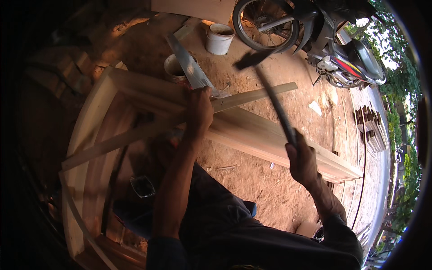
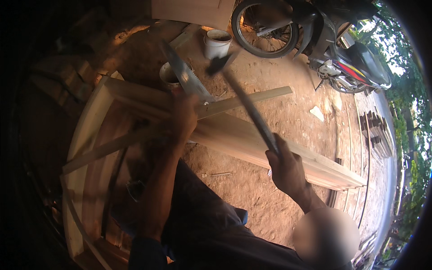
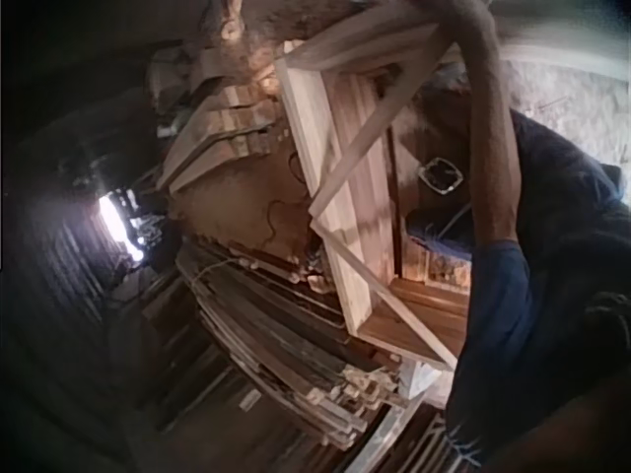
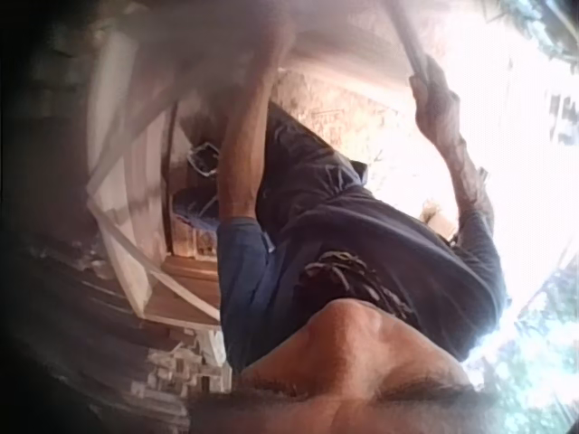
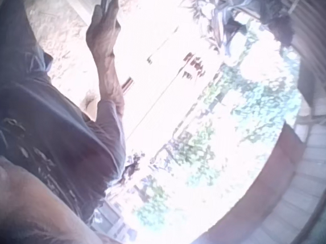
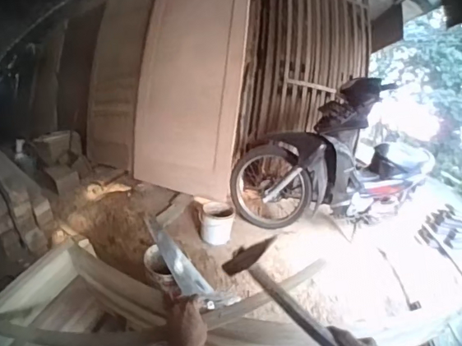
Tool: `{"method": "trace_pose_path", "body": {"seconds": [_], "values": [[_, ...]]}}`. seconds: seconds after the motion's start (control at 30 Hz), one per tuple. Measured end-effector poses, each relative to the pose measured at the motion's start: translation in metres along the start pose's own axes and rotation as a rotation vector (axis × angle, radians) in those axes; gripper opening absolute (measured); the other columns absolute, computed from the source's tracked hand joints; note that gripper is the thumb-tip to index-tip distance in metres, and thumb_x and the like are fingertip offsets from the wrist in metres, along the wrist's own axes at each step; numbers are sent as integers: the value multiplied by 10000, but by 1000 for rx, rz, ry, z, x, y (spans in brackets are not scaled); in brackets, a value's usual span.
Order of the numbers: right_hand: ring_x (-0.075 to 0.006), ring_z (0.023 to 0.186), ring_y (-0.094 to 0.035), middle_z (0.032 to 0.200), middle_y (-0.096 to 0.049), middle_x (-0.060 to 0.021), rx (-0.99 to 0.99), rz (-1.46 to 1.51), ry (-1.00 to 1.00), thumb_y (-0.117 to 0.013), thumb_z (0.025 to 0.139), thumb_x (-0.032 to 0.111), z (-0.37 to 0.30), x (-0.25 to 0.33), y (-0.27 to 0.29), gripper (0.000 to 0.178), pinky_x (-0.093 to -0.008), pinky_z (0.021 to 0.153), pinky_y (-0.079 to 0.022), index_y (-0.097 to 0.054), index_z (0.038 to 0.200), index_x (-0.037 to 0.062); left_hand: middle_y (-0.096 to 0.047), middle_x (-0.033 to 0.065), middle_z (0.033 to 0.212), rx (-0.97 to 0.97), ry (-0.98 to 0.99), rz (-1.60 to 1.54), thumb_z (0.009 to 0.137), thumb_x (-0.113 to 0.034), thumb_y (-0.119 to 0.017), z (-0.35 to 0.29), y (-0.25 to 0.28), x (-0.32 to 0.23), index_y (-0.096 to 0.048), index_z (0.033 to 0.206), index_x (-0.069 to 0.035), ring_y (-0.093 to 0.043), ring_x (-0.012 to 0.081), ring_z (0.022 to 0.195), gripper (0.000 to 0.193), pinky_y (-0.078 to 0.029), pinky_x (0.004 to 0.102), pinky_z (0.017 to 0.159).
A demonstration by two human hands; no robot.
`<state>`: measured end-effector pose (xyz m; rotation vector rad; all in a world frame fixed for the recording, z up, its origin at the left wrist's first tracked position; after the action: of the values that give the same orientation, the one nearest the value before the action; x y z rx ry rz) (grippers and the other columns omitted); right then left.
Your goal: The person assembles a wooden frame by hammering nails into joints and attaching diagonal support pieces. They use a hammer and a square tool to align and secure the components.
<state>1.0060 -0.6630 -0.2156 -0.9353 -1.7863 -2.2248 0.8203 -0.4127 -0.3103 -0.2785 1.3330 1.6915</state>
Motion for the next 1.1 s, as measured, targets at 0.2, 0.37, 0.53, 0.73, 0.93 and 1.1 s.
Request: {"method": "trace_pose_path", "body": {"seconds": [0.2, 0.37, 0.53, 0.73, 0.93, 1.1], "values": [[-430, 642, -674, 815, -668, -249, 276, -69, 290, -592, 991, 144, 2, 9, -13, 460, -491, 573, -538, -425, 1399, 15, -694, 229, 908, -35, -60, 30, 909, 11, -579, 1, 7, -5, -674, 932, 24, -670, 393, 940, 99, -488, 460, 905], [-370, 744, -726, 797, -661, -218, -161, 98, 175, -507, 1039, 255, 4, -1, 17, 451, -438, 620, -531, -430, 1405, 3, -699, 227, 942, -7, -18, -15, 888, 45, -579, 1, 7, -4, -679, 989, 38, -667, 393, 957, 143, -511, 459, 885], [-457, 704, -677, 986, -681, -276, 230, -107, 287, -587, 996, 161, 6, 9, -17, 448, -425, 624, -541, -457, 1390, -10, -693, 238, 1021, -162, -7, -88, 886, 89, -540, -2, 17, -3, -662, 1093, 36, -657, 393, 1015, 247, -512, 460, 901], [-363, 710, -712, 868, -680, -235, -168, 143, 195, -558, 1013, 188, 4, 2, 8, 425, -424, 593, -522, -461, 1373, -17, -634, 238, 1154, -61, 101, -175, 859, 87, -567, -3, 14, 2, -640, 1147, 0, -608, 408, 1111, 310, -486, 450, 969], [-401, 667, -686, 889, -691, -256, 298, -152, 305, -599, 981, 139, 4, 9, -27, 458, -470, 590, -552, -454, 1402, 31, -650, 218, 1167, -109, 48, -152, 868, 100, -548, -4, 20, 0, -634, 1157, -6, -620, 376, 1129, 320, -490, 442, 972], [-418, 690, -699, 758, -676, -212, -219, 188, 180, -536, 1014, 171, 3, 10, 9, 424, -407, 581, -507, -453, 1384, -18, -687, 215, 1132, -118, 6, -173, 823, 130, -564, -3, 23, -6, -599, 1187, 15, -633, 384, 1112, 383, -495, 445, 971]]}}
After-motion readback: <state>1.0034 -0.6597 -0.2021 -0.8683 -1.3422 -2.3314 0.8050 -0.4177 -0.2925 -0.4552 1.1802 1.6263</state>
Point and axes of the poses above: each hand's wrist, its own z-axis towards the middle knuckle, its own y-axis out of the back of the hand, x = y × z, the point moved 5 cm from there along z, towards the middle knuckle
